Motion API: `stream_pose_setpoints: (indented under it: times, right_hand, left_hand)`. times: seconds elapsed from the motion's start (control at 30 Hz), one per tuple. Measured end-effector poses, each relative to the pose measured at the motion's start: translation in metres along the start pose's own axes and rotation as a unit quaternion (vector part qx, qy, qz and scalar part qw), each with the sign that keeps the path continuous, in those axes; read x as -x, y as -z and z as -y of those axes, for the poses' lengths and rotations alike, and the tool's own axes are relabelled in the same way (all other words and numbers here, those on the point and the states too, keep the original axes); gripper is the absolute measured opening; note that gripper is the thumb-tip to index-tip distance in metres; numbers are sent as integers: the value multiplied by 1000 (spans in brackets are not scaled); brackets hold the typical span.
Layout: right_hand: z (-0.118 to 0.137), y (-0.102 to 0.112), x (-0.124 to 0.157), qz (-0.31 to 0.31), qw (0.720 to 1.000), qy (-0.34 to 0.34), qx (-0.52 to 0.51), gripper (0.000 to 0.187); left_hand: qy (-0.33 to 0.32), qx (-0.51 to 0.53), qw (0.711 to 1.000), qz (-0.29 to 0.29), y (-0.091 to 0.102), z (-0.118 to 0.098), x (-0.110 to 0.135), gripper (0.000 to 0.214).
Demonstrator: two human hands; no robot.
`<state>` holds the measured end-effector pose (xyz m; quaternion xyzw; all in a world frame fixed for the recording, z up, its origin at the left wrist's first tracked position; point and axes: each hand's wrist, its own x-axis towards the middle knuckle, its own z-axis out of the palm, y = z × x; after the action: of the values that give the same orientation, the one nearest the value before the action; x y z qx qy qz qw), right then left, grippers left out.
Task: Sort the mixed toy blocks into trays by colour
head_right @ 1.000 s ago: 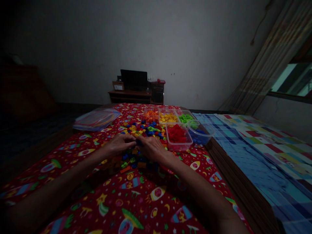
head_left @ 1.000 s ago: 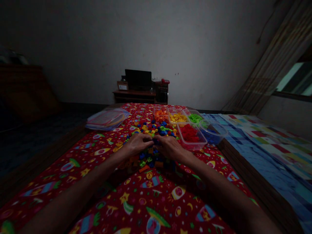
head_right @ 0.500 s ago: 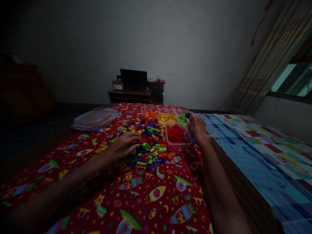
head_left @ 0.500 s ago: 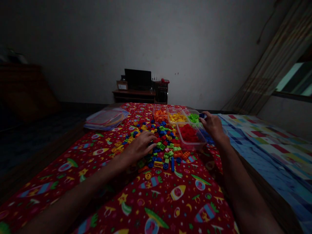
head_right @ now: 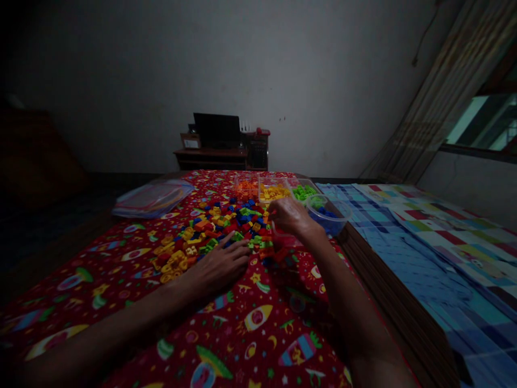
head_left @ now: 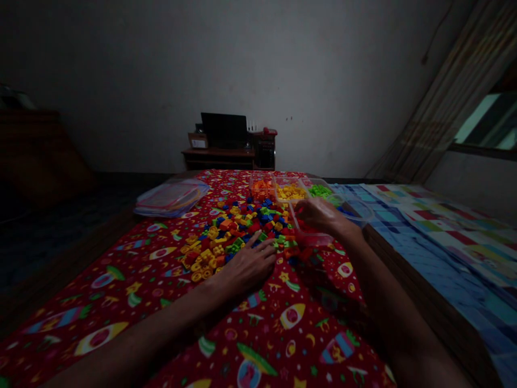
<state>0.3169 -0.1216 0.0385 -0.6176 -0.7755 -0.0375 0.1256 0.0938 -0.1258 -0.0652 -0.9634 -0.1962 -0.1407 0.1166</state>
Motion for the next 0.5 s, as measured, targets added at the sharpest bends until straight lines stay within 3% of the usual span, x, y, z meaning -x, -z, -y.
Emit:
stream_pose_setpoints:
  times: [0.1,0.17,0.3,0.5]
  right_hand:
    - [16,-6,4,76,995,68,9,18]
    - [25,-16,2,88,991,104,8,19]
    - [42,-50,-8,18,988,152,-18,25]
    - [48,-102,-22,-52,959,264,-90,50]
  left_hand:
    - [26,0,1000,-5,2,21,2,15]
    - [30,28,999,-7,6,31,4,16]
    - [61,56,997,-8,18,51,9,18]
    - [143,131,980,-38,27,83,17,24]
